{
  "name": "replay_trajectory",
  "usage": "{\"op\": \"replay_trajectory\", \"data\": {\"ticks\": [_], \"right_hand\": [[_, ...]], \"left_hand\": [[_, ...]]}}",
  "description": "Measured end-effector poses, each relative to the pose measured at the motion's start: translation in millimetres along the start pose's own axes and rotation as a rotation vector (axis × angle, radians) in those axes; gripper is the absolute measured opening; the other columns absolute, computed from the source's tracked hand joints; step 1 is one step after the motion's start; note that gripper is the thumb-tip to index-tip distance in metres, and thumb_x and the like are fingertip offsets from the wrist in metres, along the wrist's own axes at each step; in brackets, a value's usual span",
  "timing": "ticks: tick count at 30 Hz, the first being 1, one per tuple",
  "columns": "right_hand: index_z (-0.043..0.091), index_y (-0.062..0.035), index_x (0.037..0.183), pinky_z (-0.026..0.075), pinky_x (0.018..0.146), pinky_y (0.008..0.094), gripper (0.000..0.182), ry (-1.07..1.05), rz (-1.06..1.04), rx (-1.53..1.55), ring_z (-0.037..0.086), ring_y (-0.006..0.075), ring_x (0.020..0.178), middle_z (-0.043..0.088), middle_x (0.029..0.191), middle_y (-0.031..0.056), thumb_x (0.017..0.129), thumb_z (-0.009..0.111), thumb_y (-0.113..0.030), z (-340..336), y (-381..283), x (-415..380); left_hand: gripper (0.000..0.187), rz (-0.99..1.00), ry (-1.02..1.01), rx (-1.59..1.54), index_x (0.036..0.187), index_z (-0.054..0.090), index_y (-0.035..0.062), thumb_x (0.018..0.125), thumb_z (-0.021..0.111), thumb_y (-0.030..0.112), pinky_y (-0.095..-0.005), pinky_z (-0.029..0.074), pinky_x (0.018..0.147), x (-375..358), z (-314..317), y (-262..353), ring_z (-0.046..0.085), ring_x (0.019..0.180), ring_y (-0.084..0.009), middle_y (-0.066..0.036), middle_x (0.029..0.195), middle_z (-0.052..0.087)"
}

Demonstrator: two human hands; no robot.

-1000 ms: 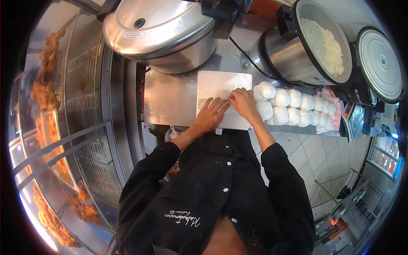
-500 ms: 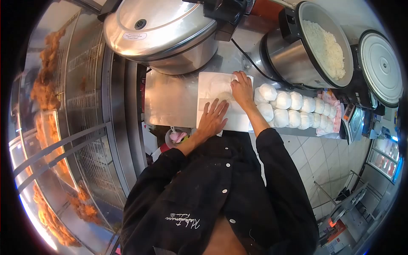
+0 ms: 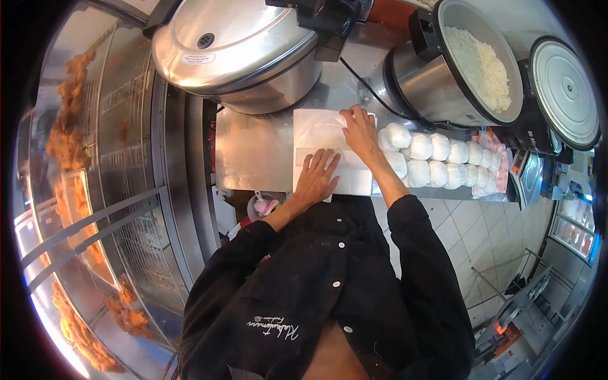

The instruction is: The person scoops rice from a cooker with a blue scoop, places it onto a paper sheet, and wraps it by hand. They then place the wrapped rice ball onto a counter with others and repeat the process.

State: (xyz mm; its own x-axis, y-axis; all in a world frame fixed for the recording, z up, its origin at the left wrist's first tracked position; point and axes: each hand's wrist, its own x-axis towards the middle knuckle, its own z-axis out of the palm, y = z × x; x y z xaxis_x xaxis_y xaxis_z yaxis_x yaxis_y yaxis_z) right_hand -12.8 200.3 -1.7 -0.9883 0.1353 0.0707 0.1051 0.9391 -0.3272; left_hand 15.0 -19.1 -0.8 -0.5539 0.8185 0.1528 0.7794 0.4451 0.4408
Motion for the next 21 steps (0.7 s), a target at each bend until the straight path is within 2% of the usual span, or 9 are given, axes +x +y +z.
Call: {"op": "replay_trajectory", "data": {"ticks": [3, 5, 6, 8, 11, 17, 19, 20, 21], "right_hand": [[0.063, -0.0123, 0.125, 0.042, 0.095, 0.0476, 0.050, 0.063, 0.033, -0.037, 0.060, 0.0272, 0.109, 0.065, 0.109, 0.0082, 0.078, 0.081, -0.011, 6, 0, -2], [0.067, -0.0121, 0.119, 0.042, 0.093, 0.0468, 0.041, -0.005, 0.113, 0.013, 0.061, 0.0272, 0.106, 0.068, 0.106, 0.0077, 0.080, 0.080, -0.011, 8, 1, -6], [0.067, -0.0121, 0.119, 0.042, 0.093, 0.0468, 0.041, -0.002, 0.116, 0.011, 0.061, 0.0272, 0.106, 0.068, 0.106, 0.0077, 0.080, 0.080, -0.011, 0, -2, -7], [0.072, -0.0122, 0.108, 0.041, 0.093, 0.0457, 0.026, -0.139, 0.048, -0.047, 0.062, 0.0265, 0.104, 0.070, 0.105, 0.0071, 0.083, 0.078, -0.012, -25, -12, -13], [0.075, -0.0123, 0.101, 0.040, 0.091, 0.0436, 0.015, -0.022, -0.047, 0.037, 0.061, 0.0251, 0.101, 0.068, 0.101, 0.0051, 0.086, 0.074, -0.012, -26, -18, -34], [0.076, -0.0146, 0.109, 0.041, 0.087, 0.0412, 0.024, 0.083, -0.111, 0.120, 0.058, 0.0233, 0.094, 0.058, 0.090, 0.0022, 0.087, 0.070, -0.009, -16, -22, -69], [0.076, -0.0150, 0.110, 0.042, 0.087, 0.0412, 0.025, 0.076, -0.097, 0.119, 0.057, 0.0232, 0.094, 0.057, 0.090, 0.0021, 0.086, 0.071, -0.008, -14, -23, -71], [0.076, -0.0150, 0.110, 0.042, 0.086, 0.0411, 0.026, 0.085, -0.101, 0.121, 0.057, 0.0233, 0.094, 0.057, 0.090, 0.0023, 0.085, 0.071, -0.008, -14, -23, -73], [0.076, -0.0151, 0.110, 0.042, 0.086, 0.0410, 0.027, 0.096, -0.106, 0.121, 0.057, 0.0234, 0.093, 0.056, 0.090, 0.0025, 0.084, 0.072, -0.008, -14, -23, -75]], "left_hand": [[0.066, 0.002, 0.012, -0.014, 0.145, 0.053, 0.0051, 0.087, 0.075, 0.027, -0.0521, 0.036, 0.108, 1, -3, 0, 0.045, 0.131, -0.0354, -0.015, 0.137, 0.051], [0.065, 0.002, 0.013, -0.019, 0.144, 0.054, 0.0057, 0.086, 0.075, 0.027, -0.0510, 0.037, 0.107, 2, -5, 0, 0.047, 0.127, -0.0344, -0.014, 0.131, 0.053], [0.064, -0.005, 0.024, -0.028, 0.144, 0.056, 0.0085, 0.085, 0.076, 0.025, -0.0510, 0.037, 0.105, 2, -4, -1, 0.048, 0.125, -0.0338, -0.013, 0.131, 0.053], [0.064, -0.009, 0.033, -0.038, 0.143, 0.057, 0.0114, 0.084, 0.077, 0.024, -0.0509, 0.038, 0.104, 2, -2, -3, 0.050, 0.123, -0.0332, -0.011, 0.130, 0.053], [0.062, 0.002, 0.055, -0.038, 0.142, 0.059, 0.0124, 0.084, 0.076, 0.023, -0.0511, 0.038, 0.103, 3, -2, -7, 0.050, 0.123, -0.0331, -0.010, 0.128, 0.055], [0.053, -0.015, 0.162, -0.153, 0.132, 0.062, 0.0116, 0.081, 0.075, 0.009, -0.0503, 0.040, 0.103, 10, -1, -32, 0.054, 0.119, -0.0335, -0.011, 0.123, 0.058], [0.052, -0.252, 0.311, -0.171, 0.128, 0.063, 0.0087, 0.077, 0.071, -0.001, -0.0473, 0.042, 0.101, 27, -13, -44, 0.055, 0.119, -0.0336, -0.013, 0.120, 0.060], [0.052, -0.253, 0.306, -0.171, 0.128, 0.063, 0.0087, 0.077, 0.071, -0.001, -0.0473, 0.042, 0.101, 36, -10, -56, 0.055, 0.119, -0.0336, -0.013, 0.120, 0.060], [0.056, -0.295, 0.393, -0.387, 0.132, 0.062, 0.0092, 0.078, 0.070, -0.001, -0.0450, 0.045, 0.097, 48, -5, -71, 0.058, 0.113, -0.0290, -0.012, 0.116, 0.062]]}}
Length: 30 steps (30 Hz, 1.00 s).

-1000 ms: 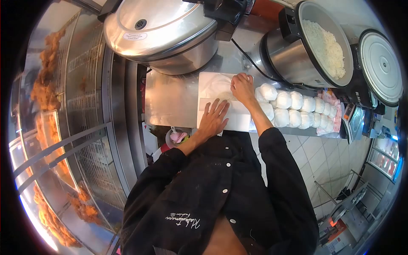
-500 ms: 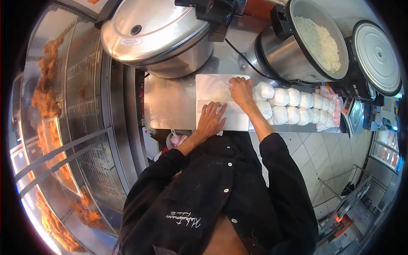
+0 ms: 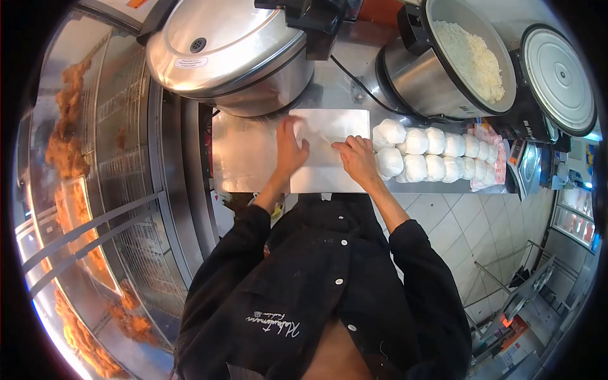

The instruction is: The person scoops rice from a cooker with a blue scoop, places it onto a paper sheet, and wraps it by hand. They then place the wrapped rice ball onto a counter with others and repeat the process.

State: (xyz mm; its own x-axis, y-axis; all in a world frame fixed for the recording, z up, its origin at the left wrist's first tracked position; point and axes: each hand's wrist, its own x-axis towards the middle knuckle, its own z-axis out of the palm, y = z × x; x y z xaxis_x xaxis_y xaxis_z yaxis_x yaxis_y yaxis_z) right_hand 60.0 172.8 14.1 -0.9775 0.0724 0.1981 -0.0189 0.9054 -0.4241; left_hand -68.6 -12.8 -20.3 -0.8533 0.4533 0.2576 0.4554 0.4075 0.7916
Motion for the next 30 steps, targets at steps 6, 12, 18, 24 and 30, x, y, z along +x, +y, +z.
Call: {"op": "replay_trajectory", "data": {"ticks": [6, 12, 18, 24, 30], "right_hand": [[0.075, -0.0150, 0.112, 0.043, 0.087, 0.0417, 0.030, -0.026, 0.014, -0.011, 0.057, 0.0239, 0.094, 0.057, 0.093, 0.0028, 0.083, 0.072, -0.007, 0, 4, 2], [0.075, -0.0152, 0.114, 0.044, 0.087, 0.0414, 0.029, 0.026, 0.028, -0.020, 0.057, 0.0234, 0.094, 0.058, 0.092, 0.0019, 0.085, 0.072, -0.008, -5, 10, 2], [0.078, -0.0162, 0.109, 0.044, 0.086, 0.0408, 0.024, 0.014, 0.026, -0.009, 0.057, 0.0223, 0.092, 0.058, 0.091, 0.0016, 0.088, 0.070, -0.009, -10, 6, 5], [0.080, -0.0173, 0.106, 0.045, 0.086, 0.0403, 0.025, 0.051, -0.051, -0.035, 0.057, 0.0219, 0.094, 0.056, 0.090, 0.0009, 0.084, 0.071, -0.009, -16, 6, 0], [0.077, -0.0148, 0.103, 0.044, 0.092, 0.0431, 0.023, 0.140, -0.096, -0.049, 0.057, 0.0213, 0.097, 0.056, 0.094, 0.0011, 0.083, 0.068, -0.011, -1, 9, -19]], "left_hand": [[0.052, -0.304, -0.620, -0.171, 0.130, 0.065, 0.0119, 0.079, 0.070, -0.002, -0.0346, 0.054, 0.079, 48, -32, -40, 0.063, 0.086, -0.0175, -0.009, 0.096, 0.064], [0.042, -0.093, -0.120, -0.228, 0.119, 0.071, 0.0111, 0.079, 0.070, -0.001, -0.0351, 0.052, 0.075, 26, -38, -53, 0.063, 0.083, -0.0217, -0.008, 0.089, 0.061], [0.045, 0.400, -0.039, 0.090, 0.121, 0.068, 0.0159, 0.078, 0.074, 0.005, -0.0461, 0.042, 0.099, -13, -47, 9, 0.057, 0.112, -0.0323, -0.009, 0.112, 0.061], [0.061, 0.417, -0.065, 0.408, 0.134, 0.060, 0.0224, 0.077, 0.081, 0.018, -0.0552, 0.025, 0.116, -32, -16, 41, 0.039, 0.140, -0.0288, -0.008, 0.143, 0.047], [0.053, 0.467, -0.159, 0.496, 0.132, 0.062, 0.0183, 0.080, 0.073, 0.012, -0.0563, 0.027, 0.117, -16, 2, 27, 0.052, 0.128, -0.0236, -0.003, 0.118, 0.063]]}}
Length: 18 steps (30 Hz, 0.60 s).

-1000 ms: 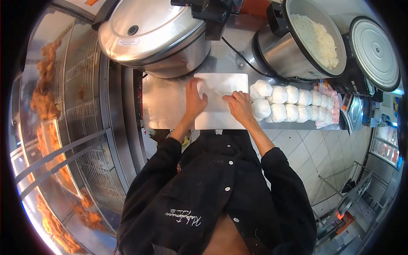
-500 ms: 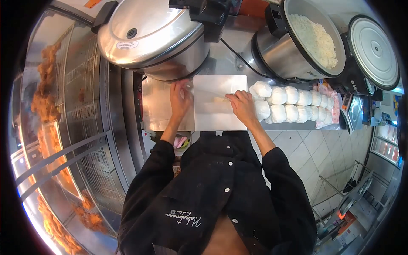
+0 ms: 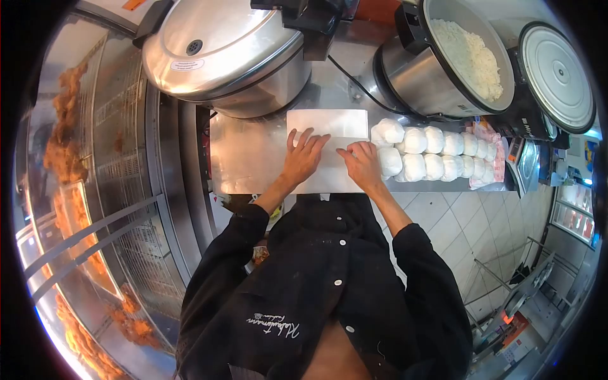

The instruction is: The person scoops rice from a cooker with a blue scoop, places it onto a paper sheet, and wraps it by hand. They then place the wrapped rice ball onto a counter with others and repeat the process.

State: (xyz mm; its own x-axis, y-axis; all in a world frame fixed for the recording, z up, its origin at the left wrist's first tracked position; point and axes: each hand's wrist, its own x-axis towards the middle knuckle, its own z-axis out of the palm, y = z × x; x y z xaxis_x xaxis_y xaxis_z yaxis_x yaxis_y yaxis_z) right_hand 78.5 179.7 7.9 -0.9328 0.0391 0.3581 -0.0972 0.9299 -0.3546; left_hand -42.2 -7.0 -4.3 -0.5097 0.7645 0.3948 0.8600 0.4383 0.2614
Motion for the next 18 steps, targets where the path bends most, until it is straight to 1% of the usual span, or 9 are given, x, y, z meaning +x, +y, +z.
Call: {"op": "replay_trajectory", "data": {"ticks": [1, 3, 4, 6, 7, 9, 13, 16, 18], "right_hand": [[0.077, -0.0148, 0.103, 0.044, 0.092, 0.0431, 0.023, 0.001, 0.003, -0.003, 0.057, 0.0213, 0.097, 0.056, 0.094, 0.0011, 0.083, 0.068, -0.011, 2, 0, -4], [0.073, -0.0118, 0.103, 0.046, 0.091, 0.0426, 0.021, 0.059, -0.035, -0.037, 0.058, 0.0230, 0.096, 0.057, 0.094, 0.0025, 0.082, 0.068, -0.009, 7, -1, -9], [0.073, -0.0118, 0.103, 0.046, 0.091, 0.0426, 0.021, 0.061, -0.034, -0.038, 0.058, 0.0230, 0.096, 0.057, 0.094, 0.0025, 0.082, 0.068, -0.009, 10, -1, -12], [0.070, -0.0094, 0.102, 0.049, 0.090, 0.0414, 0.021, 0.041, -0.013, -0.022, 0.060, 0.0253, 0.096, 0.058, 0.095, 0.0047, 0.081, 0.068, -0.007, 12, -2, -15], [0.070, -0.0094, 0.102, 0.049, 0.090, 0.0414, 0.021, 0.042, -0.011, -0.023, 0.060, 0.0253, 0.096, 0.058, 0.095, 0.0047, 0.081, 0.068, -0.007, 13, -3, -17], [0.071, -0.0079, 0.098, 0.052, 0.082, 0.0399, 0.018, 0.041, 0.031, -0.002, 0.061, 0.0255, 0.093, 0.060, 0.091, 0.0047, 0.081, 0.070, -0.004, 13, -4, -18], [0.069, -0.0068, 0.100, 0.052, 0.084, 0.0416, 0.019, -0.008, 0.062, 0.046, 0.061, 0.0270, 0.094, 0.060, 0.092, 0.0063, 0.082, 0.070, -0.004, 14, -4, -19], [0.066, -0.0056, 0.106, 0.053, 0.086, 0.0421, 0.021, -0.094, 0.097, 0.086, 0.062, 0.0296, 0.099, 0.061, 0.100, 0.0092, 0.085, 0.069, -0.005, 7, -10, -18], [0.063, -0.0049, 0.108, 0.054, 0.093, 0.0443, 0.023, -0.096, 0.168, 0.163, 0.062, 0.0339, 0.109, 0.061, 0.111, 0.0143, 0.086, 0.068, -0.007, -1, -18, -19]], "left_hand": [[0.053, 0.003, 0.000, -0.003, 0.132, 0.062, 0.0183, 0.080, 0.073, 0.012, -0.0563, 0.027, 0.117, -1, 5, -4, 0.052, 0.128, -0.0236, -0.003, 0.118, 0.063], [0.037, 0.088, 0.007, -0.066, 0.118, 0.067, 0.0141, 0.081, 0.071, 0.010, -0.0543, 0.035, 0.114, -5, 9, -14, 0.059, 0.115, -0.0228, -0.002, 0.102, 0.065], [0.037, 0.091, 0.007, -0.066, 0.118, 0.067, 0.0141, 0.081, 0.071, 0.010, -0.0543, 0.035, 0.114, -7, 10, -17, 0.059, 0.115, -0.0228, -0.002, 0.102, 0.065], [0.025, 0.147, 0.005, -0.159, 0.107, 0.068, 0.0125, 0.082, 0.070, 0.008, -0.0514, 0.043, 0.107, -11, 10, -21, 0.062, 0.104, -0.0238, -0.003, 0.099, 0.064], [0.025, 0.149, 0.004, -0.159, 0.107, 0.068, 0.0125, 0.082, 0.070, 0.008, -0.0514, 0.043, 0.107, -14, 10, -23, 0.062, 0.104, -0.0238, -0.003, 0.099, 0.064], [0.032, 0.220, 0.005, -0.224, 0.106, 0.069, 0.0119, 0.076, 0.075, 0.003, -0.0444, 0.049, 0.099, -18, 9, -26, 0.064, 0.099, -0.0241, -0.004, 0.097, 0.065], [0.028, 0.196, -0.059, -0.284, 0.107, 0.068, 0.0101, 0.080, 0.071, 0.005, -0.0398, 0.053, 0.095, -28, 5, -28, 0.065, 0.098, -0.0251, -0.005, 0.100, 0.065], [0.030, 0.155, -0.109, -0.315, 0.108, 0.068, 0.0088, 0.079, 0.071, 0.003, -0.0385, 0.054, 0.093, -31, 3, -30, 0.065, 0.103, -0.0273, -0.007, 0.103, 0.066], [0.036, 0.097, -0.176, -0.411, 0.115, 0.066, 0.0081, 0.080, 0.072, 0.004, -0.0414, 0.055, 0.094, -33, 2, -31, 0.065, 0.108, -0.0309, -0.010, 0.109, 0.066]]}}
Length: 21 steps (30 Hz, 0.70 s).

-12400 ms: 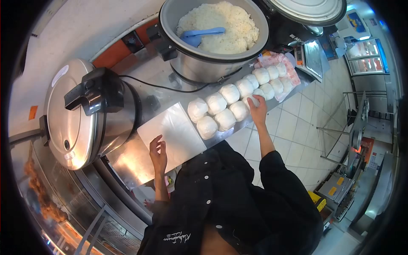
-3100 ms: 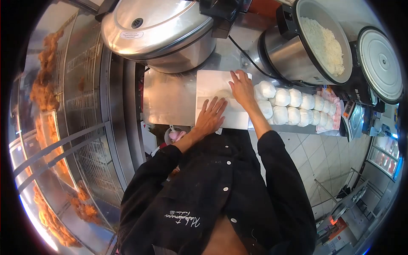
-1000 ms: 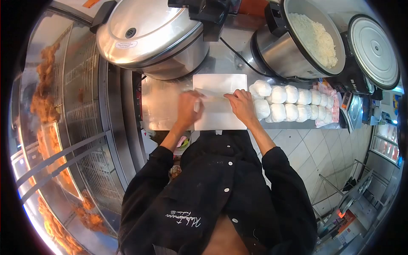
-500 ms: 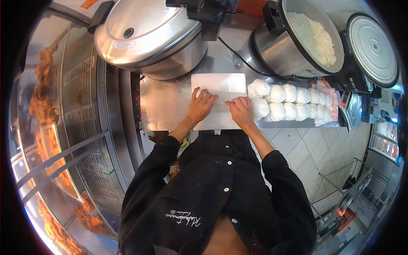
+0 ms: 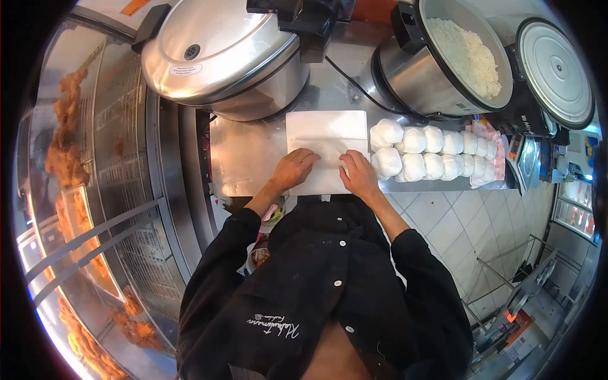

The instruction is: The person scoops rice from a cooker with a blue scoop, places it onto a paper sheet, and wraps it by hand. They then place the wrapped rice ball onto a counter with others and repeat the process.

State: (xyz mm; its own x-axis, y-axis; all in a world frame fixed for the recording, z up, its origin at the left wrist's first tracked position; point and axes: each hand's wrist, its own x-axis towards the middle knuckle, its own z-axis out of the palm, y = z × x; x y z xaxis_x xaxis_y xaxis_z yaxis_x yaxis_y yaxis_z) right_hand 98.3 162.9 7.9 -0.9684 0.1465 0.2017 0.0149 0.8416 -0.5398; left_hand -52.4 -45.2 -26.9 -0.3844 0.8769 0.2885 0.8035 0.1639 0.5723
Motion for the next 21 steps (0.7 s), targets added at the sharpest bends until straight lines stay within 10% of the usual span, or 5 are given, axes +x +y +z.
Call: {"op": "replay_trajectory", "data": {"ticks": [7, 16, 18, 21], "right_hand": [[0.063, -0.0039, 0.110, 0.054, 0.095, 0.0451, 0.024, 0.009, 0.103, -0.023, 0.062, 0.0340, 0.114, 0.062, 0.119, 0.0147, 0.087, 0.068, -0.008, 20, 20, -32], [0.067, -0.0048, 0.107, 0.055, 0.082, 0.0479, 0.017, -0.105, 0.275, -0.103, 0.067, 0.0377, 0.100, 0.067, 0.105, 0.0164, 0.090, 0.068, -0.005, 21, 28, 0], [0.067, -0.0046, 0.111, 0.055, 0.082, 0.0490, 0.025, -0.253, 0.512, -0.040, 0.067, 0.0405, 0.097, 0.066, 0.103, 0.0166, 0.086, 0.073, -0.004, 10, 20, 22], [0.067, -0.0055, 0.110, 0.055, 0.085, 0.0496, 0.032, -0.187, 0.487, -0.079, 0.067, 0.0418, 0.095, 0.066, 0.104, 0.0157, 0.080, 0.078, -0.003, -5, 7, 46]], "left_hand": [[0.048, -0.114, -0.079, -0.163, 0.131, 0.057, 0.0099, 0.085, 0.075, 0.011, -0.0440, 0.053, 0.098, -2, -11, 9, 0.065, 0.108, -0.0354, -0.014, 0.121, 0.063], [0.014, -0.465, -0.148, 0.009, 0.096, 0.076, 0.0129, 0.086, 0.076, 0.022, -0.0434, 0.050, 0.095, 6, 4, -14, 0.068, 0.099, -0.0283, -0.008, 0.091, 0.075], [0.029, -0.895, -0.235, -0.197, 0.104, 0.076, 0.0140, 0.078, 0.084, 0.024, -0.0436, 0.048, 0.094, 20, 1, -13, 0.068, 0.094, -0.0293, -0.009, 0.098, 0.072], [0.047, -0.752, -0.066, 0.000, 0.112, 0.072, 0.0114, 0.070, 0.089, 0.023, -0.0439, 0.048, 0.097, 32, 3, -9, 0.069, 0.096, -0.0287, -0.010, 0.100, 0.070]]}}
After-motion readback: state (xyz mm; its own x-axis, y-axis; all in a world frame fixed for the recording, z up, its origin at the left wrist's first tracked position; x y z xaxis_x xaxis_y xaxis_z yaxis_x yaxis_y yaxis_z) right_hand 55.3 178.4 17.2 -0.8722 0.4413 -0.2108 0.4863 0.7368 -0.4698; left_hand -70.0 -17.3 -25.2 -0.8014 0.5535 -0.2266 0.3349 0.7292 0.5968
